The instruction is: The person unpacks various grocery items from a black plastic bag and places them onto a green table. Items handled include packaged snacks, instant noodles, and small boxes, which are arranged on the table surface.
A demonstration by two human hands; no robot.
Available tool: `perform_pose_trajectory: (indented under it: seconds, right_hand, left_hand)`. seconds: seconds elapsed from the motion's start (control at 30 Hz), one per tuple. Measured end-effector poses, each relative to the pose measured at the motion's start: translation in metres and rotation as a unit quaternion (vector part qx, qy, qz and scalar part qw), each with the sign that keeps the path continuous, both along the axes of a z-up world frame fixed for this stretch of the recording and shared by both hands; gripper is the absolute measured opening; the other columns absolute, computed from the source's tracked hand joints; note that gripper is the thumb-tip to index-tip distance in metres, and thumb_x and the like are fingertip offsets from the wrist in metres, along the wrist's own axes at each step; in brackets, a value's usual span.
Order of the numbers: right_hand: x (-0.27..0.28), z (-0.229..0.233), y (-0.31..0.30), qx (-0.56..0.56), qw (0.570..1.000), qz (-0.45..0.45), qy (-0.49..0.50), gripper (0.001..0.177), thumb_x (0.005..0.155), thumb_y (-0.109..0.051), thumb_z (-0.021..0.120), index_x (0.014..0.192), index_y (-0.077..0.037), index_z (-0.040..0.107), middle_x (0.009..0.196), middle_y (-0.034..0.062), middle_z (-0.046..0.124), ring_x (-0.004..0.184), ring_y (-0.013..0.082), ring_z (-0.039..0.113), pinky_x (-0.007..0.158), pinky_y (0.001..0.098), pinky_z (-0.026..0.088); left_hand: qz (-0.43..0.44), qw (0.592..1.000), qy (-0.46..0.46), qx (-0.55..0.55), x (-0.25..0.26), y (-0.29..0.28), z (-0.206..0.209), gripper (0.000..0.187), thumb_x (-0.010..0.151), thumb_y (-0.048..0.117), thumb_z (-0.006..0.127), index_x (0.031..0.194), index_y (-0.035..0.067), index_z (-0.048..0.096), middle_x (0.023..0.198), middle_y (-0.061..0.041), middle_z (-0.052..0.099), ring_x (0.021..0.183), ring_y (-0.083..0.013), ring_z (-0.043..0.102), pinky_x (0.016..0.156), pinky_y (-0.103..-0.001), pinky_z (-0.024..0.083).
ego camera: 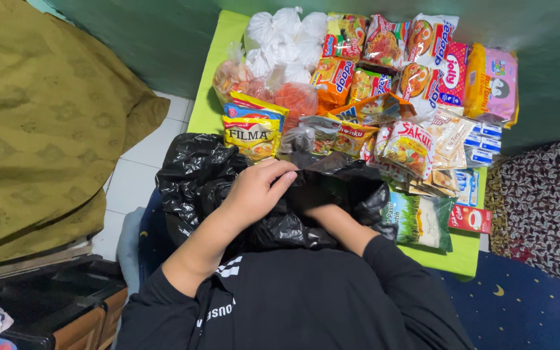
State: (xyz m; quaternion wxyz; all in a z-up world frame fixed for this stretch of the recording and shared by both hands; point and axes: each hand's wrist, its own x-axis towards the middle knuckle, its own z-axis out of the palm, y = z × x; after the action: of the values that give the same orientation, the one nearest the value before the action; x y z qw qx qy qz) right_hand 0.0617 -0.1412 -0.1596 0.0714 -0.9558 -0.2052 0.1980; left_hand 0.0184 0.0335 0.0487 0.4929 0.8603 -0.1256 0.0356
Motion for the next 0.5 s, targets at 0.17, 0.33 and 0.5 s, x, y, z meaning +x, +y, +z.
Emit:
perform_pose_trajectory:
  seconds: [0.17, 0.33, 0.5]
  right_hand:
    - [-0.006, 0.046, 0.086, -0.365, 0.916, -0.008, -0.163, 0.028, 0.104, -0.034, 0.055, 0.118, -0.015, 0.070, 0.108, 0.0107, 0.068, 0.105, 0.0251, 0.064, 0.093, 0.0372, 0.048]
    - [-0.021, 0.082, 0.141, -0.715, 0.655, -0.064, -0.236, 0.023, 0.106, -0.030, 0.057, 0.113, -0.013, 0.072, 0.104, 0.0084, 0.067, 0.104, 0.0210, 0.062, 0.092, 0.0325, 0.046]
    - [-0.028, 0.109, 0.153, -0.773, 0.585, -0.099, -0.225, 0.020, 0.108, -0.026, 0.060, 0.109, -0.011, 0.073, 0.101, 0.0060, 0.066, 0.103, 0.0169, 0.061, 0.092, 0.0278, 0.045]
  left_hand:
    - [-0.004, 1.000, 0.009, -0.002, -0.001, -0.001, 0.000, 0.021, 0.098, 0.026, 0.063, 0.108, 0.009, 0.073, 0.094, -0.011, 0.072, 0.091, -0.0318, 0.071, 0.078, -0.039, 0.056]
    - [-0.003, 1.000, 0.015, 0.010, -0.001, 0.000, -0.003, 0.021, 0.098, 0.026, 0.063, 0.106, 0.010, 0.073, 0.091, -0.011, 0.071, 0.089, -0.0323, 0.070, 0.077, -0.040, 0.055]
    - [-0.003, 1.000, -0.001, 0.006, 0.001, -0.001, -0.011, 0.021, 0.098, 0.026, 0.063, 0.106, 0.010, 0.073, 0.092, -0.011, 0.070, 0.090, -0.0323, 0.069, 0.078, -0.040, 0.055]
